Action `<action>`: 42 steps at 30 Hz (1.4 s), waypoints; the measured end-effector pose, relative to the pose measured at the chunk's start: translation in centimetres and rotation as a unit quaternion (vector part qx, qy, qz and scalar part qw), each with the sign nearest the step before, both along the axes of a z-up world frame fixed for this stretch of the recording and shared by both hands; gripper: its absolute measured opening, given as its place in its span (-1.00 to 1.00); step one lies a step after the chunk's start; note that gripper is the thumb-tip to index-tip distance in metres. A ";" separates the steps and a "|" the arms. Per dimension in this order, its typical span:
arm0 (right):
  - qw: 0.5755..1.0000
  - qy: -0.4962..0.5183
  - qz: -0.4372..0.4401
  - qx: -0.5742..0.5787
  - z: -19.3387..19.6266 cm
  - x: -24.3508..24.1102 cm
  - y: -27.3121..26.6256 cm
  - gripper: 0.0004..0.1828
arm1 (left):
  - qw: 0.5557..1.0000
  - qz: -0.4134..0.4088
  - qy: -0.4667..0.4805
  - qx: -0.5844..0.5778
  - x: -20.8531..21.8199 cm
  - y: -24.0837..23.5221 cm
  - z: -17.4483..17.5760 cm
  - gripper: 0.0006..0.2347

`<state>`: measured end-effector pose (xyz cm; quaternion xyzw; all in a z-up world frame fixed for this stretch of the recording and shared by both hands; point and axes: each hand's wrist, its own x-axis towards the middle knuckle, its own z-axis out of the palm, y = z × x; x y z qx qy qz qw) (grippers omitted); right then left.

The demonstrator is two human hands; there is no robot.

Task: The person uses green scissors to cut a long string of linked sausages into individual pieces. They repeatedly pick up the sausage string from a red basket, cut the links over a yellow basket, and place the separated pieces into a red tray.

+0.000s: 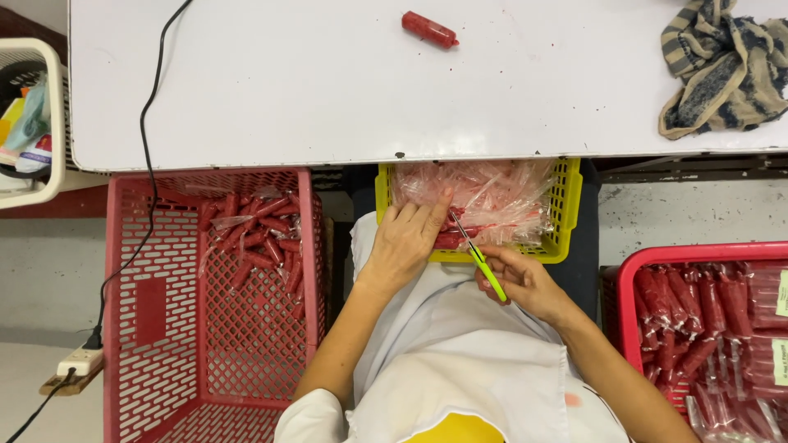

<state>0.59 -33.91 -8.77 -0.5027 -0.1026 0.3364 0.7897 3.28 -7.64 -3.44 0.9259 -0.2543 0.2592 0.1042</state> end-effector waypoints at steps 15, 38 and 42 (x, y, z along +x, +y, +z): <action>0.996 -0.058 0.010 -0.060 1.1 0.9 -0.4 -0.36 | 0.996 -0.024 -0.087 -0.001 0.5 1.7 -0.1 -0.70; 0.996 -0.064 -0.015 -0.054 1.3 -0.8 -0.7 -0.36 | 0.994 -0.021 -0.097 -0.055 0.6 4.0 0.4 -0.71; 0.997 -0.040 -0.013 -0.061 -0.2 -1.6 -1.9 -0.38 | 0.995 -0.015 -0.089 -0.051 0.7 4.5 0.2 -0.70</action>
